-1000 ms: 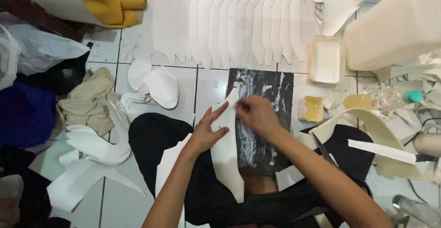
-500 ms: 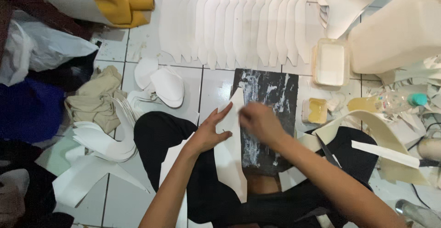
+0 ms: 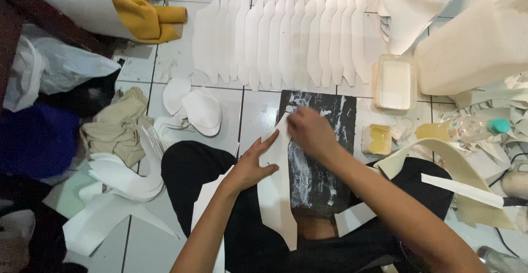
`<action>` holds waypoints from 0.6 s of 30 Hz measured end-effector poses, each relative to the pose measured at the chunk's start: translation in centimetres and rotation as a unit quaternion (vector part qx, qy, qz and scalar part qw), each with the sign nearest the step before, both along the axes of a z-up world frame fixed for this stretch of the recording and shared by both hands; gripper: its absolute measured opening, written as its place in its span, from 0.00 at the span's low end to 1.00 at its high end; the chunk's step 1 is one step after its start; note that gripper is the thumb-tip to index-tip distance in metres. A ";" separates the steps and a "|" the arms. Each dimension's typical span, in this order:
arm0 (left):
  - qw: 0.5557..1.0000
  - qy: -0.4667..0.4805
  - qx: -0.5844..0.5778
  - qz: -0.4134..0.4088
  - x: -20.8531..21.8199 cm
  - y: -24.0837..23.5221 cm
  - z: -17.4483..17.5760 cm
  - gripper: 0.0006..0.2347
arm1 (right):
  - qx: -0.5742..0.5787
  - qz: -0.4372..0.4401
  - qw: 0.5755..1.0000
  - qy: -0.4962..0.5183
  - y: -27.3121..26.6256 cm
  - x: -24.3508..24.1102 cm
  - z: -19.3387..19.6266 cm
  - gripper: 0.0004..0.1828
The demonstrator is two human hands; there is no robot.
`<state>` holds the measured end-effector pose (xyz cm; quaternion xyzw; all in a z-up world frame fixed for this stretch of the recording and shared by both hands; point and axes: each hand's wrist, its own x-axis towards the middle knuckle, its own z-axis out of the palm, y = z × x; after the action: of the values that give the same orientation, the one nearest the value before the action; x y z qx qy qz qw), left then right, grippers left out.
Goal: The person cuts a white shoe part with scissors, then uses a small cloth to apply a substance from a container onto the edges of the part while it rests on a dark board. The person repeats this process on several similar white parts, placing the finished ones in a row on the floor.
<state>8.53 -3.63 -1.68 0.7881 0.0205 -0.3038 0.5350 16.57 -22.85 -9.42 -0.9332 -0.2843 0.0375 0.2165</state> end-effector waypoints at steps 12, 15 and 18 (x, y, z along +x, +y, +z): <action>0.994 -0.040 -0.031 0.099 -1.7 -0.4 -1.0 0.32 | 0.080 -0.107 0.969 0.209 -2.9 -6.1 7.3 0.09; 0.977 -0.040 -0.090 0.191 -4.4 -0.8 -3.1 0.36 | 0.136 -0.269 0.947 0.112 -9.4 -0.2 6.1 0.10; 0.959 0.052 -0.103 0.260 -6.2 -0.7 -5.1 0.36 | 0.133 -0.352 0.926 0.035 -16.5 5.3 2.9 0.08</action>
<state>2.35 -4.34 -6.77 0.6795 0.2208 -0.1952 0.6718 21.83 -39.35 -6.52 -0.9339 0.0681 -0.0467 0.3479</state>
